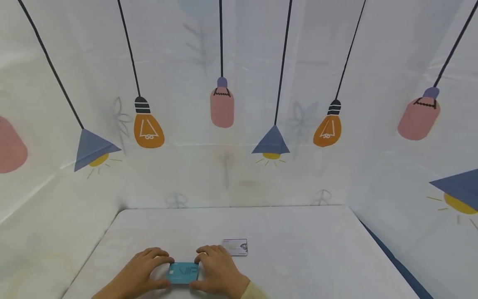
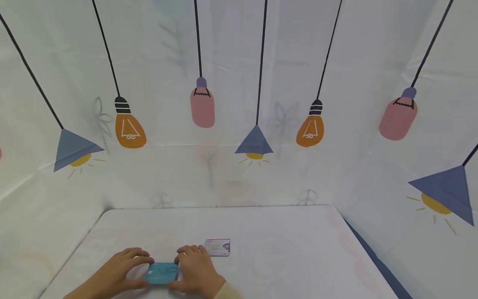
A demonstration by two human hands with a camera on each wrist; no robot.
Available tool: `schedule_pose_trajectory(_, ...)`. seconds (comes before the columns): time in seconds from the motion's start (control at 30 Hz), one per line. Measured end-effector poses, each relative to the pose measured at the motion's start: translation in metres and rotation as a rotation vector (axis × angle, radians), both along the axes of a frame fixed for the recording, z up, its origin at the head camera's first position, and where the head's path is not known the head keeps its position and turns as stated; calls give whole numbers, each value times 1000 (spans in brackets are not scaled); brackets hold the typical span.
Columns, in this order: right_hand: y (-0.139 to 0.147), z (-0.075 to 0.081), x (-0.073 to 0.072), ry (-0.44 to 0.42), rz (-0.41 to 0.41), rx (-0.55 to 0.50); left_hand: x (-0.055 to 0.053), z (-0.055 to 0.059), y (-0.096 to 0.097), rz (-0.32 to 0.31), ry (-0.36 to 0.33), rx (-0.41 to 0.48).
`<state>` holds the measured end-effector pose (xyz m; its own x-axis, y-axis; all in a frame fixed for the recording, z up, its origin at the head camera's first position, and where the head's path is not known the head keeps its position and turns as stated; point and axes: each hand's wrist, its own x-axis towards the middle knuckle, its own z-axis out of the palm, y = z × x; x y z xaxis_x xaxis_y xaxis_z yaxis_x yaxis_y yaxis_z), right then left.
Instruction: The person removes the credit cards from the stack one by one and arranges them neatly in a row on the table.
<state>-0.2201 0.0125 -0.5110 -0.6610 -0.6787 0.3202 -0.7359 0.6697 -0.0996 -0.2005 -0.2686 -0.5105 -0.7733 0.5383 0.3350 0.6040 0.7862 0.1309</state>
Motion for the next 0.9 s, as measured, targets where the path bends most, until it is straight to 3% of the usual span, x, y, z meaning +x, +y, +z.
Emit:
schedule_pose_trajectory(0.1,-10,-1,4,-17,0,18,4,-5,-12,-32,24,-5)
schedule_pose_trajectory(0.33,-32,-9,11,-102,-3,66,15,-13,-31,-33,-45,-9)
schedule_pose_trajectory(0.47,-39,-16,11,-147,-16,101,16,-18,-35,-58,6,-25)
schedule_pose_trajectory(0.53,-40,-17,11,-165,-16,111,16,-20,-34,-41,25,-42)
schedule_pose_trajectory(0.7,-42,-16,12,-154,-2,126,17,-22,-33,30,-27,-93)
schedule_pose_trajectory(0.9,-40,-15,11,-141,9,116,13,-24,-37,-17,-79,-92)
